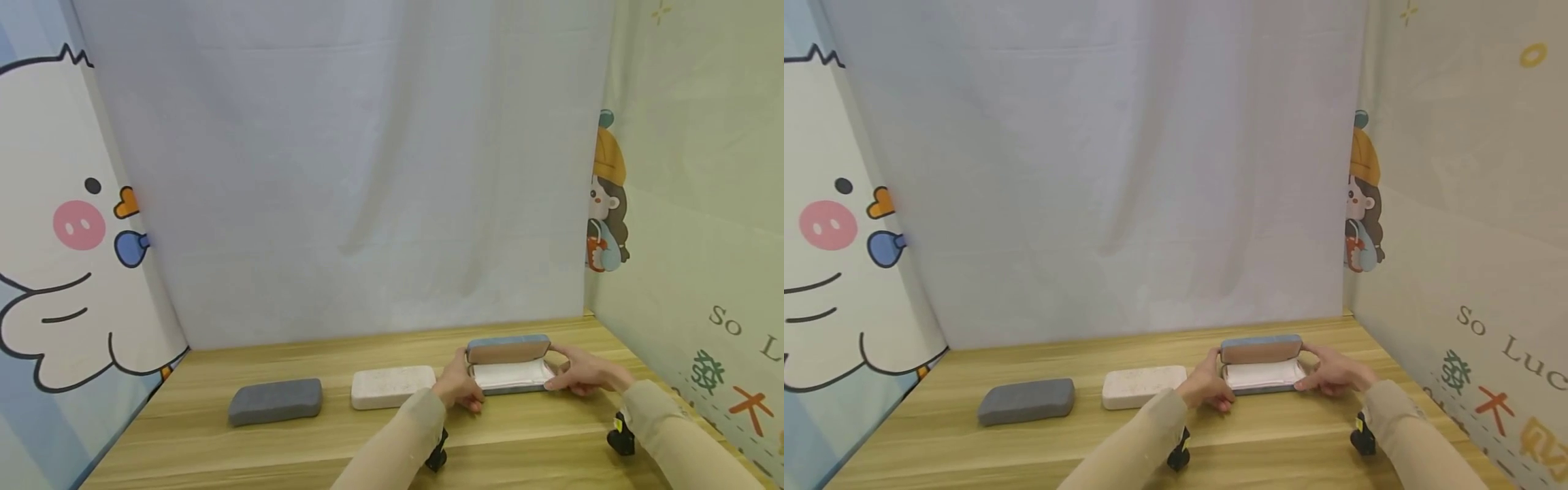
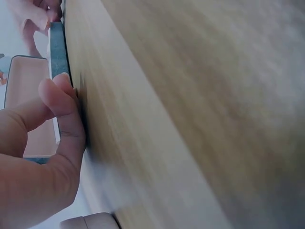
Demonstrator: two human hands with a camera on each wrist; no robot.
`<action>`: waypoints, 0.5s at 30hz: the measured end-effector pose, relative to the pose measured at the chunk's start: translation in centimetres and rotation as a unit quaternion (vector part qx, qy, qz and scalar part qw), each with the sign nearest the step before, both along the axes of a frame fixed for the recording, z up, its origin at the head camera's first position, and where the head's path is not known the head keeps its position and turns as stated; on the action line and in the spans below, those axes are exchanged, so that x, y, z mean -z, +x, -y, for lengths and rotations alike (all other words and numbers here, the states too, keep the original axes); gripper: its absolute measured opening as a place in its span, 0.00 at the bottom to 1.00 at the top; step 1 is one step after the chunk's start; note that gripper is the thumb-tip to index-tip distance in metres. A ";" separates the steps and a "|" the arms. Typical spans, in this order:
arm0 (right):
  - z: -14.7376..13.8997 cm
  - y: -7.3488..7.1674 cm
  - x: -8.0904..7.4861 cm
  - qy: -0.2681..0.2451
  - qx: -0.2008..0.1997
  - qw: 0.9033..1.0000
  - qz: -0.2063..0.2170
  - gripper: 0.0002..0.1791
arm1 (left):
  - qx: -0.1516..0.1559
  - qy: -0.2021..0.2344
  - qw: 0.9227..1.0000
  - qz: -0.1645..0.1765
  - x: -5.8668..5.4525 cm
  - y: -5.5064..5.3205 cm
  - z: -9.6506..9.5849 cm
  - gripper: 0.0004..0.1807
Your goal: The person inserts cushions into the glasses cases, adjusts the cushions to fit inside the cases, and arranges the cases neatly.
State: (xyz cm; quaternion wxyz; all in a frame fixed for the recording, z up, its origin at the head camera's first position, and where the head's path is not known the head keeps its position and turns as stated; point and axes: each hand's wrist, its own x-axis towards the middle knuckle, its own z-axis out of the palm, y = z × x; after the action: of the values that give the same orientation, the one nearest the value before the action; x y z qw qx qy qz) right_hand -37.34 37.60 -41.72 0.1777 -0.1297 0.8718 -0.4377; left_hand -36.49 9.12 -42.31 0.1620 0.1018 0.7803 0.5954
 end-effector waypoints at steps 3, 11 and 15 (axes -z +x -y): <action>-0.4 -0.1 0.0 -0.006 -0.024 1.000 0.010 0.61 | -0.006 0.006 1.000 0.002 0.2 -0.2 -0.1 0.56; -0.2 -0.4 0.5 -0.016 -0.014 1.000 0.016 0.63 | -0.017 0.027 0.999 0.027 0.7 -0.6 -0.2 0.55; -0.3 -0.4 0.7 -0.026 -0.004 0.999 0.023 0.63 | -0.021 0.029 0.999 0.027 0.7 -0.6 -0.3 0.55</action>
State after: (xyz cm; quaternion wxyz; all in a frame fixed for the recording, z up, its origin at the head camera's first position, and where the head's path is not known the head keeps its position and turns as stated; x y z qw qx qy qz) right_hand -37.77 37.93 -42.41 0.1960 -0.1272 0.8553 -0.4625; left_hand -37.07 9.40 -43.04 0.1676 0.0739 0.7602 0.6234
